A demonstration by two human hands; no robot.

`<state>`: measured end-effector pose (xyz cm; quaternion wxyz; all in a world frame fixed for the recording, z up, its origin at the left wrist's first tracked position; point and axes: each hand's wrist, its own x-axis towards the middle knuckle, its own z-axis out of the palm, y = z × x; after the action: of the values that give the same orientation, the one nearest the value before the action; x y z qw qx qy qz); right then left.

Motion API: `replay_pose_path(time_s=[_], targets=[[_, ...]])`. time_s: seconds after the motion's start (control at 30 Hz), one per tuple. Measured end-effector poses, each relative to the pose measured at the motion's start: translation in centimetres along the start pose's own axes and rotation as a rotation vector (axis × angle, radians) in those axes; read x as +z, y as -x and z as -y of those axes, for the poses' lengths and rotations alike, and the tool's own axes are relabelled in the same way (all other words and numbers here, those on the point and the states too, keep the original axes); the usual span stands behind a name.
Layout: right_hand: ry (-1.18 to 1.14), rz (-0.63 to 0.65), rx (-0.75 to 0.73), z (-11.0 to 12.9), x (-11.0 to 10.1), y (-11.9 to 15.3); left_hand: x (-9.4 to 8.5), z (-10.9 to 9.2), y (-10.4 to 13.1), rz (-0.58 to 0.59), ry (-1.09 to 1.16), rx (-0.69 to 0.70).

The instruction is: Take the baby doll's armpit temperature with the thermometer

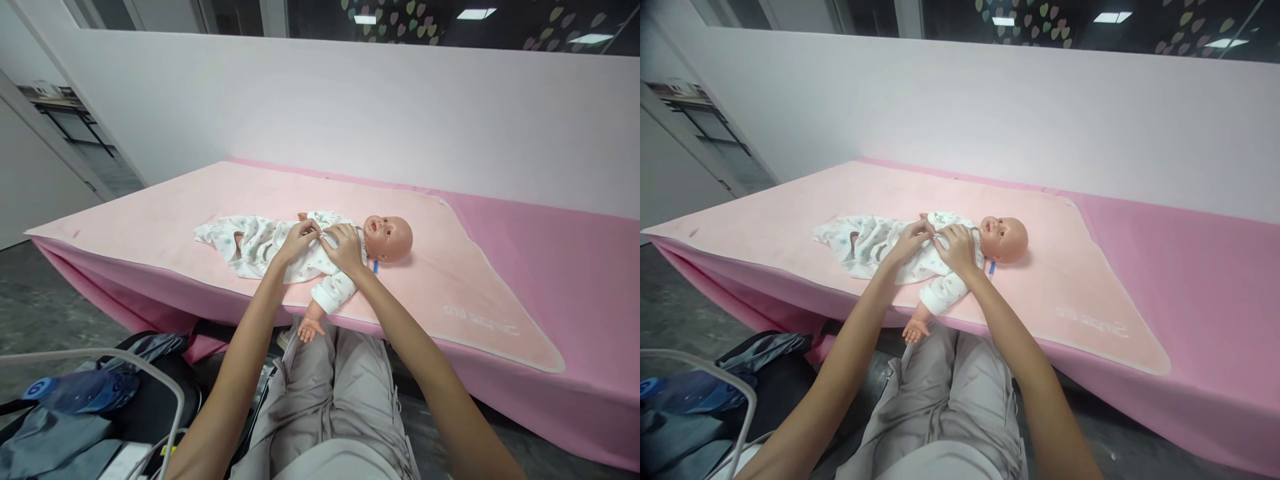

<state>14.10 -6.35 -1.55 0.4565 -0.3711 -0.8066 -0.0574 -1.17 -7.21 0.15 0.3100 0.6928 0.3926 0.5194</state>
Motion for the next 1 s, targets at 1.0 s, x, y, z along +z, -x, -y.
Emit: replay_pose_path(time_s=[1.0], targets=[[-0.033, -0.104, -0.055, 0.0, 0.2, 0.4, -5.4, -0.4, 3.2, 0.13, -0.147, -0.128]])
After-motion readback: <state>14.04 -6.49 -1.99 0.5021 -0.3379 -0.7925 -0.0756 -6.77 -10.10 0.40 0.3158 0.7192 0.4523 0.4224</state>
